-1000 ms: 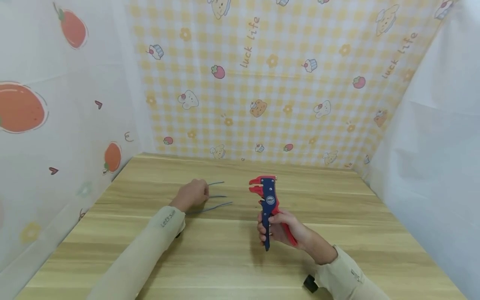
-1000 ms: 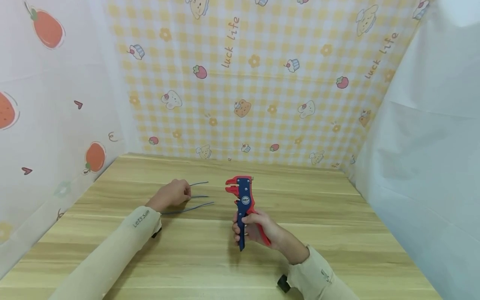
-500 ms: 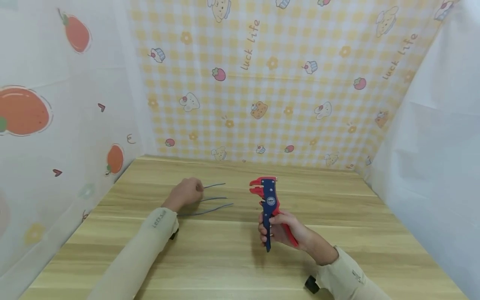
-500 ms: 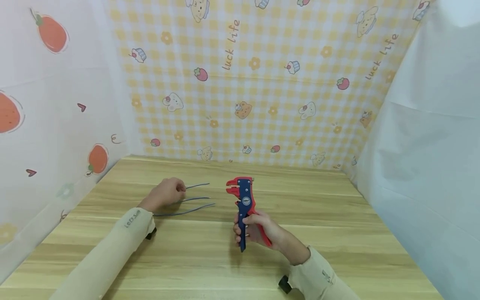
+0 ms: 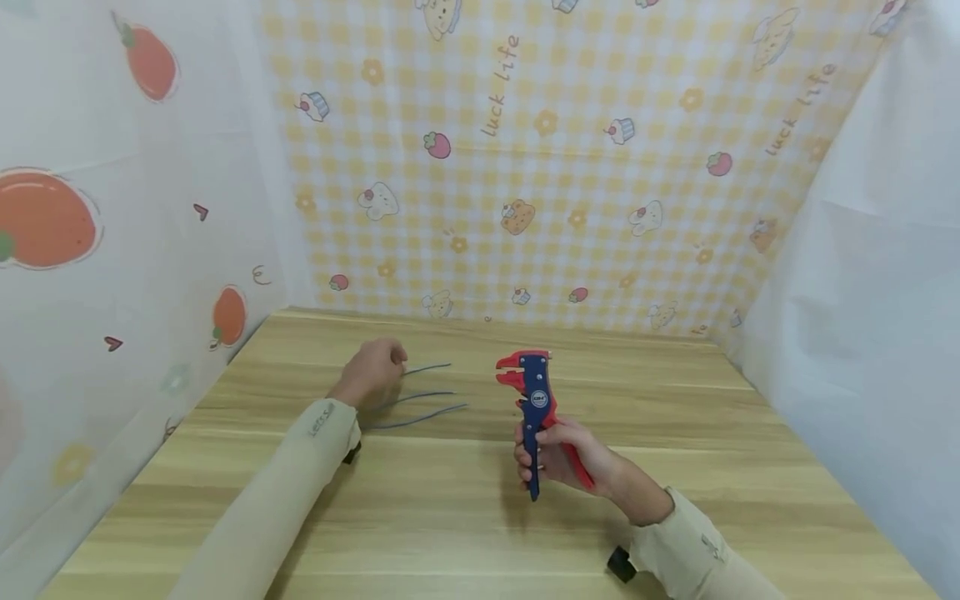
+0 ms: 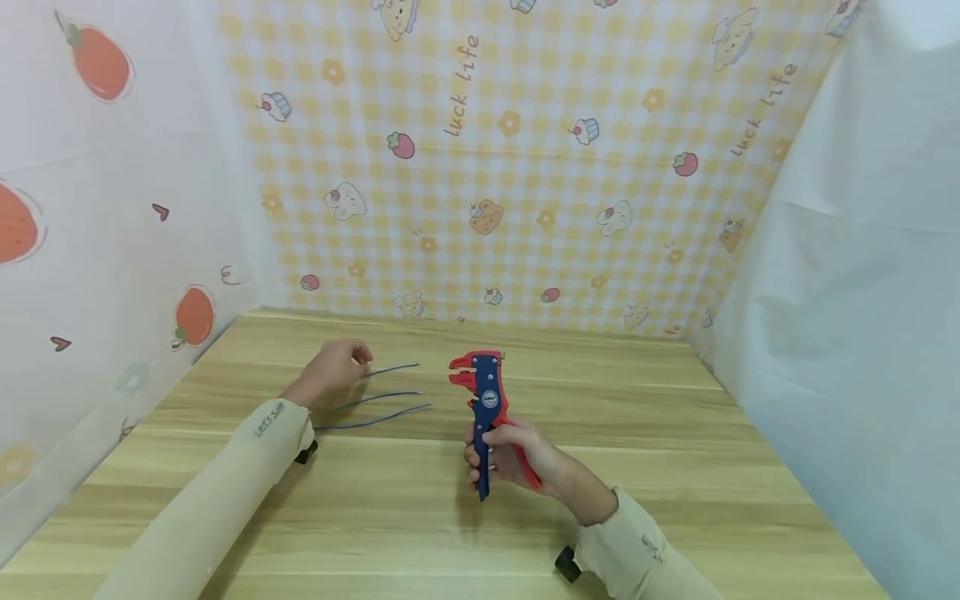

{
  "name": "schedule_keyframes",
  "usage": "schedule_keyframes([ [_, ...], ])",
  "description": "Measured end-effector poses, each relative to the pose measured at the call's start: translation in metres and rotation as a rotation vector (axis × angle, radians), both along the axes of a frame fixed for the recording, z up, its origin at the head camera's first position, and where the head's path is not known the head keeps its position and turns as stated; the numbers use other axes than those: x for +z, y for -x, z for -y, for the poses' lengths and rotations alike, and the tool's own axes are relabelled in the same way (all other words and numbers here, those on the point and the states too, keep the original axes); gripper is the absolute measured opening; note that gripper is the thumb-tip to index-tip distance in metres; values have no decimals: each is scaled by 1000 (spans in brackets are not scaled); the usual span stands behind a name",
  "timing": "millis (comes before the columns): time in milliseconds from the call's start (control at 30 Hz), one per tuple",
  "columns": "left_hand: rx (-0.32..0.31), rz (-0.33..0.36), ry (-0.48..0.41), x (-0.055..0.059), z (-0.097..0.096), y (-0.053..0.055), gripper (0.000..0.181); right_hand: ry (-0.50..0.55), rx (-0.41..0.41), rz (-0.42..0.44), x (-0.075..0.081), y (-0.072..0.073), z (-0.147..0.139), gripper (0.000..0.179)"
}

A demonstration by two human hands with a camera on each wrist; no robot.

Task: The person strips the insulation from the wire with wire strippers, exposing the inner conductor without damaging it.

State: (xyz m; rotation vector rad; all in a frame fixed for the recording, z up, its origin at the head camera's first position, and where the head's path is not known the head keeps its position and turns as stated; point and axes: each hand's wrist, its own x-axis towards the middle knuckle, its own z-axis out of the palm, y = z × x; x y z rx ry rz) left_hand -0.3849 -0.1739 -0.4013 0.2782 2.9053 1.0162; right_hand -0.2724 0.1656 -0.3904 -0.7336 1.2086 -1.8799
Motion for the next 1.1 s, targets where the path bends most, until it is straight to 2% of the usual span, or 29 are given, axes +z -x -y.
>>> schedule_keyframes([
  [233, 47, 13, 50, -1, -1, 10, 25, -16, -18, -5, -1, 0, 1, 21],
  [567, 103, 33, 98, -10, 5, 11, 20, -20, -13, -18, -2, 0, -1, 22],
  [800, 86, 53, 113, -10, 9, 12, 16, -19, -1, -25, -2, 0, 0, 23],
  [967, 79, 61, 130, -10, 9, 11, 23, -20, -11, -28, -2, -2, -1, 23],
  [1100, 72, 73, 101, -9, 8, 9, 29, -27, -26, -19, -2, -3, -1, 22],
])
